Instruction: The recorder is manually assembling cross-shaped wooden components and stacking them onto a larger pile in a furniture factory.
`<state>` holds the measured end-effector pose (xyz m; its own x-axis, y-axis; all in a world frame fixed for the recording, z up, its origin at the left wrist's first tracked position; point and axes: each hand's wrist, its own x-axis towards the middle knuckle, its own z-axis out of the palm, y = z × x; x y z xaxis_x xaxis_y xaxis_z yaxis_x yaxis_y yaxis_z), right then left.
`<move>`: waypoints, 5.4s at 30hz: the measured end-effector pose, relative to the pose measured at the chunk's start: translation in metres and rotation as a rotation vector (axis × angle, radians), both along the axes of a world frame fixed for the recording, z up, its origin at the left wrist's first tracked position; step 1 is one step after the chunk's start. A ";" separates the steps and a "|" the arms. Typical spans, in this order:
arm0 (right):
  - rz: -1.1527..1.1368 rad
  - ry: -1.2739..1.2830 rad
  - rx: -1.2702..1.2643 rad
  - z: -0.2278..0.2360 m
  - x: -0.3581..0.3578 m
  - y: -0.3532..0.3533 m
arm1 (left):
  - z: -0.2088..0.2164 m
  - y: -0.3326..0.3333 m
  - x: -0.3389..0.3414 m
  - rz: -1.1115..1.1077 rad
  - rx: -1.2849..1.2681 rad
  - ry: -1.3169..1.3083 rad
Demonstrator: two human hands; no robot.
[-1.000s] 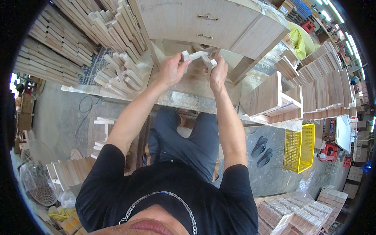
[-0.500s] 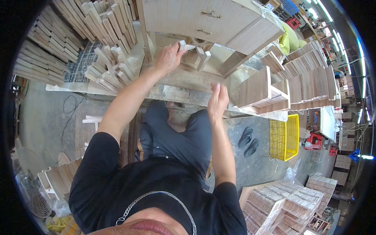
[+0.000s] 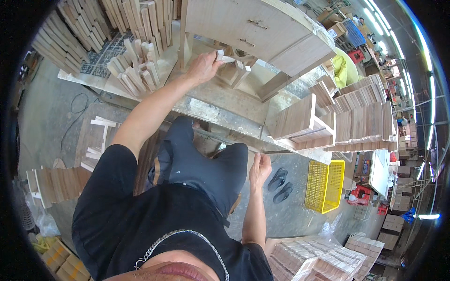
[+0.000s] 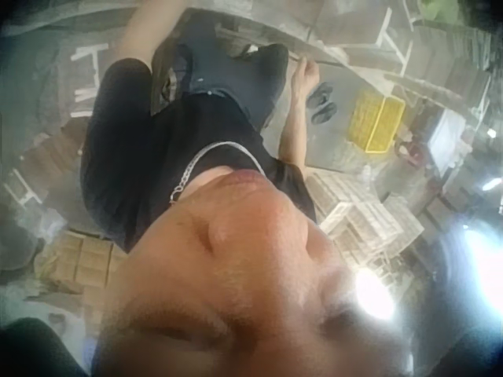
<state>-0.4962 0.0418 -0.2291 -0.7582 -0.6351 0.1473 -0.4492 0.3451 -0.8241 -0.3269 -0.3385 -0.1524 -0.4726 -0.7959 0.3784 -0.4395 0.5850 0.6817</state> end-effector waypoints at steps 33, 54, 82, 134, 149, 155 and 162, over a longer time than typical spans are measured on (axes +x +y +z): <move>1.019 0.930 -0.389 0.152 0.060 -0.143 | 0.099 0.143 0.190 -0.172 0.934 0.645; 1.103 -0.082 -0.413 0.255 0.185 -0.344 | -0.038 0.071 0.232 0.796 0.022 0.197; 1.207 0.147 0.002 0.195 0.205 -0.439 | -0.038 0.074 0.229 0.817 0.077 0.356; 0.872 0.291 -0.066 0.128 0.211 -0.396 | -0.059 0.075 0.221 0.836 -0.056 0.264; 0.969 0.401 -0.203 0.069 0.261 -0.260 | -0.081 0.067 0.219 0.799 -0.236 0.279; 0.961 0.270 -0.134 0.061 0.277 -0.266 | -0.086 0.068 0.220 0.795 -0.226 0.318; 0.864 -0.720 -0.034 0.072 0.314 -0.263 | -0.098 0.061 0.225 0.763 -0.247 0.439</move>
<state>-0.1818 -0.2209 -0.1572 0.0192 -0.9926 -0.1197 0.0577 0.1206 -0.9910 -0.1017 -0.2778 -0.2504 0.3749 -0.7060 0.6008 -0.4976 0.3936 0.7730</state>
